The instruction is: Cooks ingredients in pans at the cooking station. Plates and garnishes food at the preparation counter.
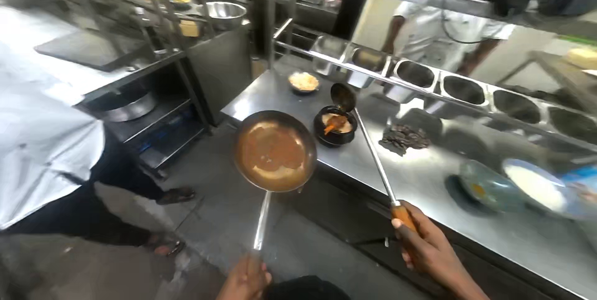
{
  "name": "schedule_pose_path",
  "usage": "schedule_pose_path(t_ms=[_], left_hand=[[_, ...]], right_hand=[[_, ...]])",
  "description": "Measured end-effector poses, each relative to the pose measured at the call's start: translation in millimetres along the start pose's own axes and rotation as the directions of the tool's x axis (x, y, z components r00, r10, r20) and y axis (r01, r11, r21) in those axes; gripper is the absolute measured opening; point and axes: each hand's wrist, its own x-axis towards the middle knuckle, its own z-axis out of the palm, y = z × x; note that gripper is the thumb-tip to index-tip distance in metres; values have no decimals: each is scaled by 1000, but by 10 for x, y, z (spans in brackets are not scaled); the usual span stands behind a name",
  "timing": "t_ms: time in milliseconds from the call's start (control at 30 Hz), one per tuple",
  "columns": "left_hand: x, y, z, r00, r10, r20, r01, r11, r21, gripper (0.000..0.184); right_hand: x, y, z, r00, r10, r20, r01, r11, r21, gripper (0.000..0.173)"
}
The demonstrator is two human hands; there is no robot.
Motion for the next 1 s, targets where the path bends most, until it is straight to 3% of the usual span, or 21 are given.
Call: schedule_pose_path(t_ms=[67, 133, 200, 267, 333, 400, 467, 567, 667, 733, 800, 900, 1000], left_hand=[[2, -78, 120, 999, 30, -33, -30, 1000, -4, 24], [-14, -126, 234, 997, 47, -63, -48, 999, -18, 24], [-44, -168, 327, 995, 62, -83, -66, 996, -54, 24], [-63, -219, 456, 993, 69, -90, -79, 991, -104, 24], [-49, -255, 600, 989, 97, -114, -113, 984, -141, 24], [44, -254, 708, 981, 136, -137, -159, 972, -173, 24], [138, -253, 791, 976, 150, -155, -181, 960, -212, 23], [177, -222, 852, 968, 177, -176, -216, 947, -236, 23], [128, -228, 872, 970, 175, -167, -211, 950, -229, 24], [93, -224, 874, 970, 177, -168, -211, 953, -215, 25], [92, -178, 837, 968, 180, -173, -212, 958, -192, 25], [144, -147, 811, 968, 179, -175, -209, 963, -170, 27], [107, -161, 801, 968, 189, -166, -211, 969, -126, 29]], right_hand=[[-51, 15, -19, 991, -49, 123, 44, 998, 48, 60], [-16, 120, 104, 959, -239, 148, 272, 923, -270, 56], [154, 300, 399, 865, -491, 106, 451, 667, -593, 54], [333, 502, 620, 796, -601, 66, 433, 492, -755, 53], [186, 718, 687, 826, -559, 67, 423, 538, -729, 55], [-261, 890, 642, 883, -434, 178, 451, 685, -572, 57], [-573, 985, 582, 881, -363, 304, 467, 773, -429, 57], [-301, 776, 693, 846, -469, 252, 532, 769, -354, 56], [214, 473, 999, 848, -519, 108, 505, 727, -466, 58], [80, 513, 1044, 866, -482, 133, 468, 690, -552, 60], [-382, 752, 884, 868, -463, 181, 480, 683, -551, 57], [-486, 885, 577, 851, -461, 254, 525, 711, -468, 55], [10, 405, 768, 869, -432, 240, 474, 867, -156, 60]])
